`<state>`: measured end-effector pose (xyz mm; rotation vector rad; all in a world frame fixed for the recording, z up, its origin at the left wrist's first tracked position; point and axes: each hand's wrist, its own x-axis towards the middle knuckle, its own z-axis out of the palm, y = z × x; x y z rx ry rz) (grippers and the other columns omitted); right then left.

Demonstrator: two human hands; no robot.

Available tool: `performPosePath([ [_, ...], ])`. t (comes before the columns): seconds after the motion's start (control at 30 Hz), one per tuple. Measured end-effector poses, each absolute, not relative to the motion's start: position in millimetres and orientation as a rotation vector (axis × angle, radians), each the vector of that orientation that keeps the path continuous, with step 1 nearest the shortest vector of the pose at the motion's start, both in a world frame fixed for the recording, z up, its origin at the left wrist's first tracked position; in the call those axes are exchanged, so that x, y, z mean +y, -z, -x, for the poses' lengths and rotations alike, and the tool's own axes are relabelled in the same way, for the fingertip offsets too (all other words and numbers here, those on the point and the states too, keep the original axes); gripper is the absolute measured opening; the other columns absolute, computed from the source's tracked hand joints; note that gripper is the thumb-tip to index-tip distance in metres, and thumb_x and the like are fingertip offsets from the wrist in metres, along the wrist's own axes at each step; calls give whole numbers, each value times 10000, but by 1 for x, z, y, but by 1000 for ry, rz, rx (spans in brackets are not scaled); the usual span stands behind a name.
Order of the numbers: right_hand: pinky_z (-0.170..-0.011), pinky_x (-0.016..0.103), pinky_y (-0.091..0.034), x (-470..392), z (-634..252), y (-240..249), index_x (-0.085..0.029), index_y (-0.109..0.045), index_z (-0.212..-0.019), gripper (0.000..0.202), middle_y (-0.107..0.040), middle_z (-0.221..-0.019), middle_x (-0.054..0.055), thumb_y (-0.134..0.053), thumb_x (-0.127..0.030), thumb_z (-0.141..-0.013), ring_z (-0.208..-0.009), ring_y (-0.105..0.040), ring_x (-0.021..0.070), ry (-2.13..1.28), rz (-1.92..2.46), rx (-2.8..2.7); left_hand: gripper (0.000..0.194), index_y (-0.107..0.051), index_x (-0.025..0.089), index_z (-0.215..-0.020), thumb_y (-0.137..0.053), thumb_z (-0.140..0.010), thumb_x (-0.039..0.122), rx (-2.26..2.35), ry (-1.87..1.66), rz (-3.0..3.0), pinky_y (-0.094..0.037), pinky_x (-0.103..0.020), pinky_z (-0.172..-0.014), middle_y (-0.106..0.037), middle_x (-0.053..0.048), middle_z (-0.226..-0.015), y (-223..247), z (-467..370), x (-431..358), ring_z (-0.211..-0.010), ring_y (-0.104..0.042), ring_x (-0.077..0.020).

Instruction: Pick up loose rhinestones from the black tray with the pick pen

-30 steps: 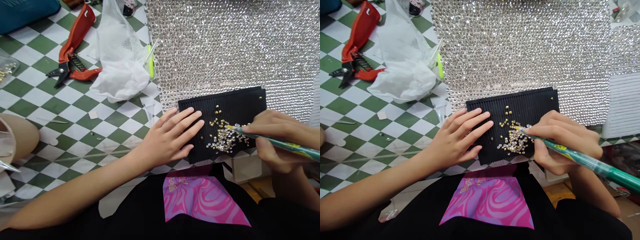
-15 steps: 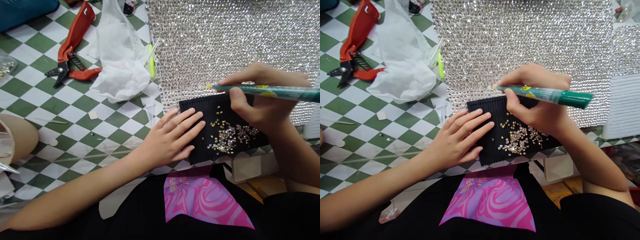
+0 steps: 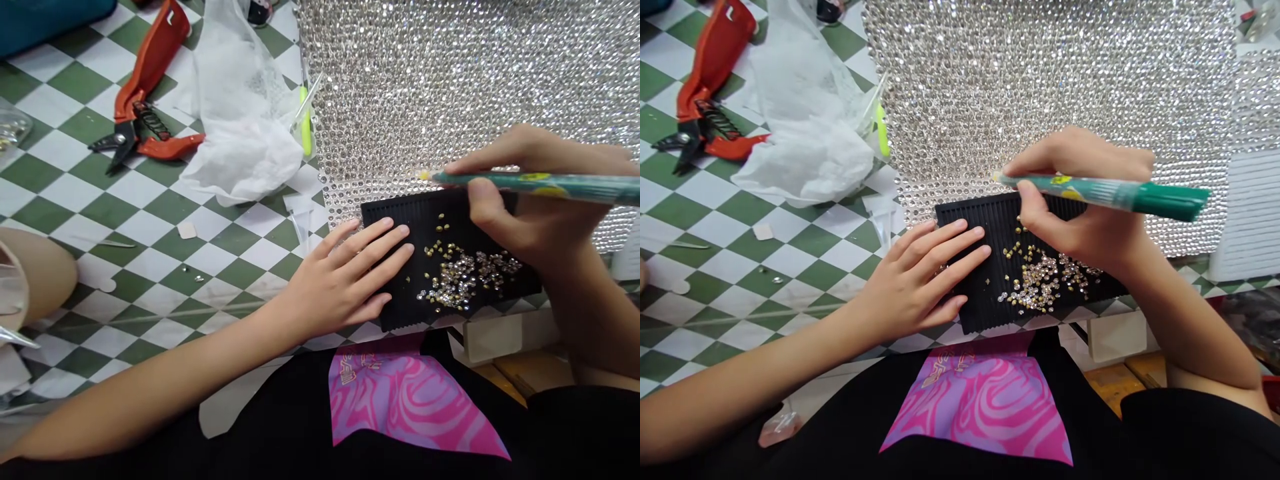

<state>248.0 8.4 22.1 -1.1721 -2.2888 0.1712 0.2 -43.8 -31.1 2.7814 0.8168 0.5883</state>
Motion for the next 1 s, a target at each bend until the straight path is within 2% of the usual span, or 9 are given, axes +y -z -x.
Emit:
performPosePath([
  [0.13, -603, 273, -460, -21, -263, -27, -198, -703, -897, 213, -656, -765, 7, -630, -83, -734, -657, -588, 90, -331, 1227, -2159, 488, -455, 161, -1419, -378, -988, 375, 817, -590, -2775, -283, -378, -1217, -505, -58, -1487, 32, 0, -44, -1405, -427, -221],
  [0.27, -504, 250, -421, -49, -266, -34, -175, -677, -879, 225, -572, -667, -1, -579, -74, -703, -607, -542, 91, -438, 1193, -2226, 492, -458, 162, -1419, -397, -981, 379, 821, -596, -2779, -265, -362, -1239, -510, -56, -1483, 34, -1, -44, -1404, -429, -212],
  [0.43, -505, 255, -441, -60, -264, -36, -173, -670, -937, 312, -542, -664, -11, -592, -28, -672, -614, -536, 96, -437, 1156, -2250, 503, -458, 157, -1421, -395, -979, 389, 822, -620, -2793, -250, -365, -1253, -509, -65, -1483, 35, -1, -44, -1406, -429, -216],
  [0.8, -519, 275, -436, -63, -258, -34, -109, -668, -895, 216, -550, -638, 19, -607, -40, -701, -613, -534, 110, -366, 1126, -2248, 508, -450, 156, -1425, -405, -979, 395, 824, -583, -2809, -263, -357, -1246, -515, -72, -1479, 33, -1, -44, -1406, -432, -213],
  [1.0, -516, 286, -447, -66, -262, -36, -158, -670, -941, 264, -566, -670, 4, -602, -55, -708, -638, -547, 120, -333, 1142, -2251, 503, -452, 159, -1424, -407, -977, 386, 827, -583, -2809, -258, -357, -1244, -511, -63, -1483, 33, -1, -43, -1405, -432, -214],
])
